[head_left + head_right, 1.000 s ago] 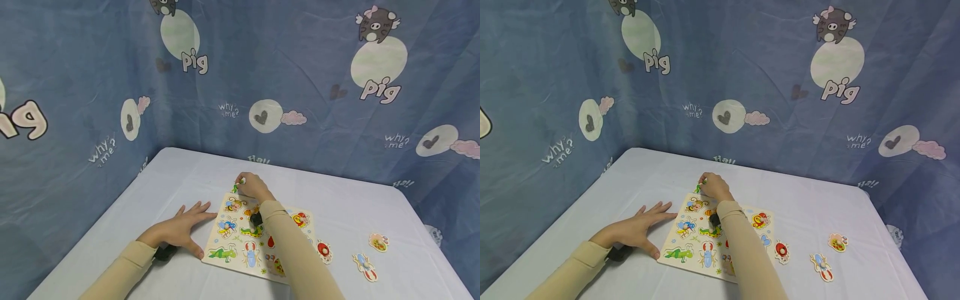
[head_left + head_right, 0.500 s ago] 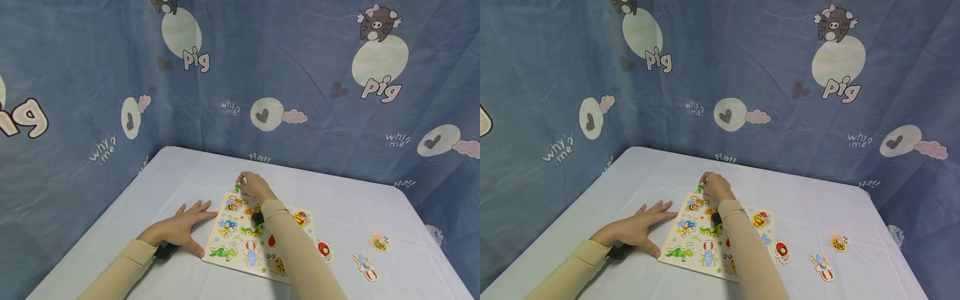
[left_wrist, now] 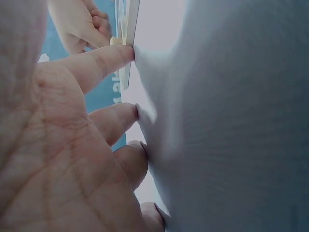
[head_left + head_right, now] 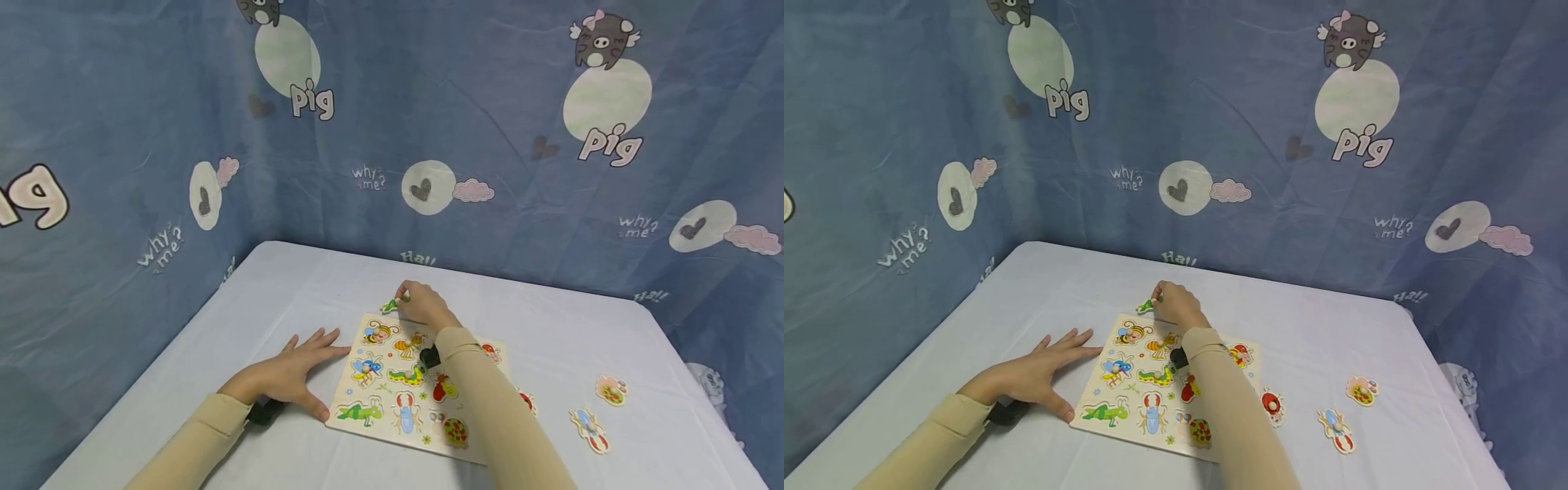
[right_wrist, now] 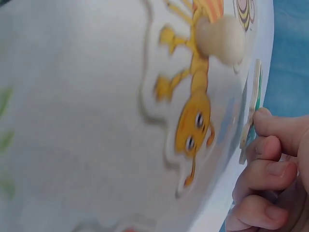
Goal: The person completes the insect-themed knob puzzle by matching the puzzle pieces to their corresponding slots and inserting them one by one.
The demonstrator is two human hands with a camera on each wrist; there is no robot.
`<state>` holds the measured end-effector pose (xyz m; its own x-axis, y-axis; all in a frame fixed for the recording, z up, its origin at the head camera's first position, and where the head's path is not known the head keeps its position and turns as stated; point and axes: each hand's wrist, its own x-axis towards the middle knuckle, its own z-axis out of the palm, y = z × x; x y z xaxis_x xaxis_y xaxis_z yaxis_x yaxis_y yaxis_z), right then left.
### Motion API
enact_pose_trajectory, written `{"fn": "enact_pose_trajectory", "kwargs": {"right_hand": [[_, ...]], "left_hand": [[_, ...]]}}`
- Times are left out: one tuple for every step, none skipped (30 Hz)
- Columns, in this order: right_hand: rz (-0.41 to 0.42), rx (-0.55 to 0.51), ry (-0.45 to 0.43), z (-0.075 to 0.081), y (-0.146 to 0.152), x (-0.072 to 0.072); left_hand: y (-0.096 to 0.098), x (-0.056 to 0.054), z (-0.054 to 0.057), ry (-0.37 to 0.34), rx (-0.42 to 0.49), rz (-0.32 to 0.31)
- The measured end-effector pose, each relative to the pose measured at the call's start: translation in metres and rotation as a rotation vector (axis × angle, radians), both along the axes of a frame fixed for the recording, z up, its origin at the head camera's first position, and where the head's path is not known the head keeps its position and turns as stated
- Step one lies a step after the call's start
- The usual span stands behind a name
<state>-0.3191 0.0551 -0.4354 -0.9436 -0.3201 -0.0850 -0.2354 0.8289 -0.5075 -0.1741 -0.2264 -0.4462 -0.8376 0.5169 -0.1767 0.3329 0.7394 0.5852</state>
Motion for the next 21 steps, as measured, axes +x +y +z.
{"fn": "enact_pose_trajectory", "kwargs": {"right_hand": [[-0.002, 0.002, 0.004, 0.0, 0.002, 0.0], [-0.005, 0.0, 0.005, 0.0, 0.005, 0.001], [-0.009, 0.003, 0.009, 0.001, 0.007, 0.002], [-0.012, 0.005, 0.011, 0.001, 0.009, 0.002], [-0.014, 0.009, 0.013, 0.002, 0.012, 0.003], [-0.014, 0.013, 0.014, 0.002, 0.014, 0.004], [-0.012, 0.013, 0.013, 0.003, 0.016, 0.005], [-0.01, 0.013, 0.013, 0.003, 0.018, 0.006], [-0.006, 0.013, 0.015, 0.004, 0.02, 0.007], [-0.004, 0.009, 0.014, 0.005, 0.022, 0.009], [0.0, 0.006, 0.018, 0.006, 0.025, 0.01], [0.003, 0.004, 0.02, 0.006, 0.027, 0.012], [0.005, 0.005, 0.021, 0.007, 0.029, 0.014], [0.006, 0.007, 0.023, 0.007, 0.031, 0.016], [0.006, 0.006, 0.022, 0.008, 0.034, 0.018], [0.004, 0.006, 0.019, 0.008, 0.036, 0.02], [0.003, 0.007, 0.013, 0.009, 0.039, 0.022], [0.0, 0.01, 0.008, 0.009, 0.041, 0.024], [0.0, 0.009, 0.006, 0.009, 0.042, 0.026], [0.0, 0.005, 0.004, 0.009, 0.043, 0.027], [0.002, 0.0, 0.006, 0.01, 0.045, 0.029]], "left_hand": [[0.0, 0.0, 0.0, -0.002, -0.001, 0.001], [0.0, 0.0, 0.0, -0.003, 0.001, -0.002], [0.0, 0.0, 0.0, -0.003, 0.001, -0.003], [0.0, 0.0, -0.001, -0.002, 0.005, -0.007], [0.0, 0.0, -0.001, -0.002, 0.006, -0.008], [0.0, 0.0, -0.001, -0.001, 0.008, -0.009], [0.0, 0.0, -0.001, -0.001, 0.01, -0.008], [0.0, 0.0, -0.001, 0.003, 0.01, -0.008], [0.0, 0.0, -0.001, 0.003, 0.009, -0.005], [0.0, 0.0, -0.001, 0.005, 0.01, -0.006], [0.0, 0.0, -0.001, 0.006, 0.009, -0.002], [0.0, 0.0, -0.001, 0.007, 0.008, -0.002], [0.0, 0.0, -0.001, 0.009, 0.007, -0.002], [0.0, 0.0, -0.001, 0.01, 0.007, -0.001], [0.0, 0.0, -0.001, 0.009, 0.006, 0.001], [0.001, 0.0, -0.001, 0.009, 0.006, 0.001], [0.002, 0.0, -0.001, 0.01, 0.007, 0.0], [0.002, 0.0, -0.001, 0.011, 0.009, -0.002], [0.002, 0.0, 0.0, 0.011, 0.011, -0.004], [0.001, 0.0, 0.0, 0.012, 0.013, -0.006], [0.001, 0.0, 0.0, 0.012, 0.014, -0.006]]}}
